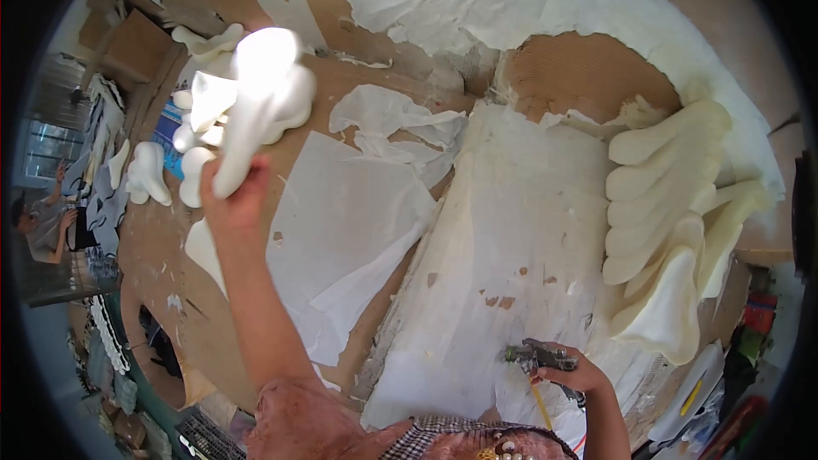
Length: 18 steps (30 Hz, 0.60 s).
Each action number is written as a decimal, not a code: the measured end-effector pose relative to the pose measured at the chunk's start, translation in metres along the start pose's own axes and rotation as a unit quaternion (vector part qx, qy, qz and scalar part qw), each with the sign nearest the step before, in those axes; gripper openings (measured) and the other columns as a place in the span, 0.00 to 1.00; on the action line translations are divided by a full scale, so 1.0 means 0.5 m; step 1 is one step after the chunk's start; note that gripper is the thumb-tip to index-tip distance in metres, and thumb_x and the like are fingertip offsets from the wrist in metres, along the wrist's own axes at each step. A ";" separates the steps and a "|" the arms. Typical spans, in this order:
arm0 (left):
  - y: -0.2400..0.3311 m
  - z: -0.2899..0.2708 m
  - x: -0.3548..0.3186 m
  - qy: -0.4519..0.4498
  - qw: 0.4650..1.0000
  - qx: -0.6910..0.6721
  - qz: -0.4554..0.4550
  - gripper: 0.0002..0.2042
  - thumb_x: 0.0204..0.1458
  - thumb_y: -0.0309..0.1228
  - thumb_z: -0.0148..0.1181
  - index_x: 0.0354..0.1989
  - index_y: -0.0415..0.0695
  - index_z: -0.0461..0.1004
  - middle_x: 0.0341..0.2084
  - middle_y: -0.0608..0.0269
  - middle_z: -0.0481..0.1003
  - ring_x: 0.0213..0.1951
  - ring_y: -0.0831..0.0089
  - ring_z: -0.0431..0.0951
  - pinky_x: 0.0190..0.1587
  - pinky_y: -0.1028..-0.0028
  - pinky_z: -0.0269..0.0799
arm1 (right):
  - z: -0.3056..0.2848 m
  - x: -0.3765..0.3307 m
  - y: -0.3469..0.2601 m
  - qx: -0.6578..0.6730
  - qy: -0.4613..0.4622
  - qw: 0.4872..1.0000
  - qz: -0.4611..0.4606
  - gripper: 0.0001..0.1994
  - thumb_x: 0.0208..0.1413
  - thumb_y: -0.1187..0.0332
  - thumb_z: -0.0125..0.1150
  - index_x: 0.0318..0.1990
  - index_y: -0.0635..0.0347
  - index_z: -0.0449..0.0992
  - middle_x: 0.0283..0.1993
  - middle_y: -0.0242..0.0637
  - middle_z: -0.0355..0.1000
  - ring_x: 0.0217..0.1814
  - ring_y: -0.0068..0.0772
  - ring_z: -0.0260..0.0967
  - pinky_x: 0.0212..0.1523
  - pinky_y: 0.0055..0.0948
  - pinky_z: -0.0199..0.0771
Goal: The recorder unpacks foam bicycle saddle paddings, cleans a workspace of scraps, and organizes the paddings while using a spray gun.
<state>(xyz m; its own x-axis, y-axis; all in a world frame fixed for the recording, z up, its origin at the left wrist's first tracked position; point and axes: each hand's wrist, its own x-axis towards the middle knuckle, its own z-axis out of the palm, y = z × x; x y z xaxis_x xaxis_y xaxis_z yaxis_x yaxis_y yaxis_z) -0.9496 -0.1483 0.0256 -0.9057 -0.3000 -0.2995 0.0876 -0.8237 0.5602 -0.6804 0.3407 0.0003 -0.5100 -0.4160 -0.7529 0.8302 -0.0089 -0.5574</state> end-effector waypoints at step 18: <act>-0.443 0.096 -0.496 -0.140 0.897 0.393 -0.148 0.22 0.46 0.38 0.59 0.50 0.48 0.66 0.38 0.67 0.72 0.41 0.72 0.71 0.41 0.70 0.63 | 0.220 -0.690 0.151 -0.129 0.449 0.828 -0.312 0.26 0.47 0.77 0.58 0.57 0.64 0.61 0.36 0.34 0.70 0.38 0.23 0.68 0.41 0.25 0.69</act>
<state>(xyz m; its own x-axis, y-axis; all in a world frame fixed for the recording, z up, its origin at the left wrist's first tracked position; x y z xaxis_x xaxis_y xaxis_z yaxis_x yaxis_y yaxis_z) -0.7644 0.1316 0.0130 -0.9189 0.0987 -0.3819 -0.3944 -0.2209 0.8920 -0.4168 0.3838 0.2564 -0.8792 0.4399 -0.1830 0.3263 0.2760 -0.9041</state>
